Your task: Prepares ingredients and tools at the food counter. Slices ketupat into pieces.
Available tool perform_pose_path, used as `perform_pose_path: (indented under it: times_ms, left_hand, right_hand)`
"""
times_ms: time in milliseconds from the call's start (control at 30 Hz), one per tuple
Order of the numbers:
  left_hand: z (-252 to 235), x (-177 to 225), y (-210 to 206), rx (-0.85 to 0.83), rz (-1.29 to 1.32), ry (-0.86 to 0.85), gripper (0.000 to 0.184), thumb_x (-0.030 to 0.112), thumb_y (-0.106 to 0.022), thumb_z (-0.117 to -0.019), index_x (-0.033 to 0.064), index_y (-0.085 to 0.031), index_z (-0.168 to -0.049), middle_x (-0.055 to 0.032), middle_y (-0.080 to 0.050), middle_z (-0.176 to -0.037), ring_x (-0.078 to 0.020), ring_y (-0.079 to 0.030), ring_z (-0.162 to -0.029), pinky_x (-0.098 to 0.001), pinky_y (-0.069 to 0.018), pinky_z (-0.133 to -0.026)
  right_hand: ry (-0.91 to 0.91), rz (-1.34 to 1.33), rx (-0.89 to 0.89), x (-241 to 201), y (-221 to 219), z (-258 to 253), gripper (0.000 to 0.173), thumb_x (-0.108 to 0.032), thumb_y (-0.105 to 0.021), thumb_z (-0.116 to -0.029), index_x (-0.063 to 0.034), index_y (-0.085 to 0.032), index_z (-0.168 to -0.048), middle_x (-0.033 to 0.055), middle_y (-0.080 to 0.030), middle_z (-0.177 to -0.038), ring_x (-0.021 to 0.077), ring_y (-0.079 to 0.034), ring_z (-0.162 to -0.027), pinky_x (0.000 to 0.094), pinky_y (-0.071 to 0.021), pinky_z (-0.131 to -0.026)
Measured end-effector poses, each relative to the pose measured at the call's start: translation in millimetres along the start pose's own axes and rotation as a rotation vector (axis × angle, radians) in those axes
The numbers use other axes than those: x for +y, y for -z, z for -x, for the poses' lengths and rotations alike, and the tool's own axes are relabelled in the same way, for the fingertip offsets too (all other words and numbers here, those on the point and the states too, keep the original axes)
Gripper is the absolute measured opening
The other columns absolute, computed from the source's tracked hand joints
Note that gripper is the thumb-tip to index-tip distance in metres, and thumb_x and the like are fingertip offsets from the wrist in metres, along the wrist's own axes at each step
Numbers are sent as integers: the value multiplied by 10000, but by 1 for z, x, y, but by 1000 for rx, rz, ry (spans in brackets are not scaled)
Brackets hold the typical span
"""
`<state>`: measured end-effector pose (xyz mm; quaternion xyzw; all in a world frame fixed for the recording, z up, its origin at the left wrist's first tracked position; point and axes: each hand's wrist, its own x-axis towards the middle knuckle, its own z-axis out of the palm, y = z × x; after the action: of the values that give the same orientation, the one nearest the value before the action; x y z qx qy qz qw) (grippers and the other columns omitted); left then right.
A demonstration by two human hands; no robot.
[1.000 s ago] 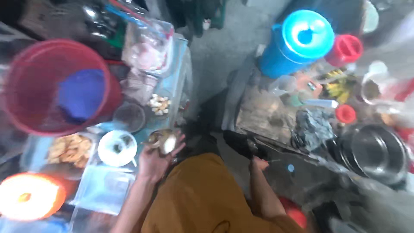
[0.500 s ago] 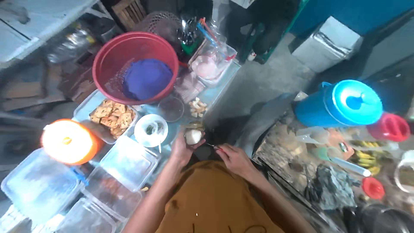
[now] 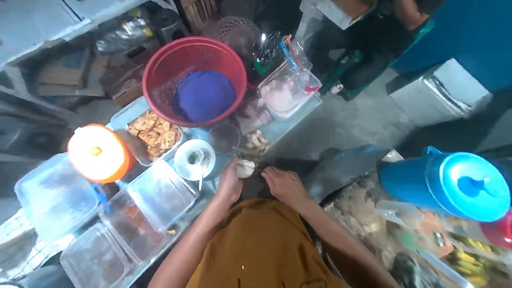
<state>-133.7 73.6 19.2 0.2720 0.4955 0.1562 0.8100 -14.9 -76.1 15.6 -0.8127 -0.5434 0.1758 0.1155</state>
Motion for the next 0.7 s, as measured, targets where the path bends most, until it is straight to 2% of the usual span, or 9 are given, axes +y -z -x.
perform_pose_path:
  times_ms: [100, 267, 400, 600, 700]
  left_hand:
    - [-9, 1, -15, 42, 22, -34, 450, 327, -344, -1128, -11, -545, -1347, -200, -671, -1217, -318, -684, -1102, -534, -592, -916]
    - [-20, 4, -43, 91, -21, -82, 452, 330, -326, -1132, 0, -571, -1321, -166, -696, -1167, -260, -696, -1050, -444, -593, -884]
    - [-28, 8, -63, 117, 27, -69, 475, 366, -335, -1128, 9, -558, -1350, -178, -686, -1197, -280, -693, -1070, -461, -595, -894]
    - [-44, 7, -83, 192, 112, -78, 468, 371, -350, -1122, 6, -567, -1318, -186, -687, -1152, -290, -697, -1021, -458, -600, -851]
    - [-53, 3, -88, 190, 190, -93, 508, 415, -340, -1119, 2, -554, -1322, -191, -688, -1125, -289, -698, -997, -453, -598, -836]
  right_hand:
    - [53, 10, 18, 18, 6, -13, 416, -367, -380, -1113, -95, -692, -1143, 120, -747, -999, 311, -747, -792, 498, -606, -665]
    - [120, 10, 21, 49, 9, -33, 381, -330, -402, -1106, -79, -690, -1108, 136, -742, -920, 322, -745, -770, 497, -606, -664]
    - [143, 36, -22, 66, 17, -49, 379, -321, -407, -1104, -62, -680, -1148, 154, -739, -931, 344, -744, -776, 510, -601, -664]
    - [220, 52, -102, 88, 30, -77, 396, -312, -373, -1116, -42, -660, -1151, 178, -727, -960, 372, -737, -792, 527, -588, -652]
    - [261, 54, -177, 96, 39, -91, 408, -304, -354, -1120, -30, -646, -1196, 197, -723, -1024, 389, -735, -854, 543, -585, -703]
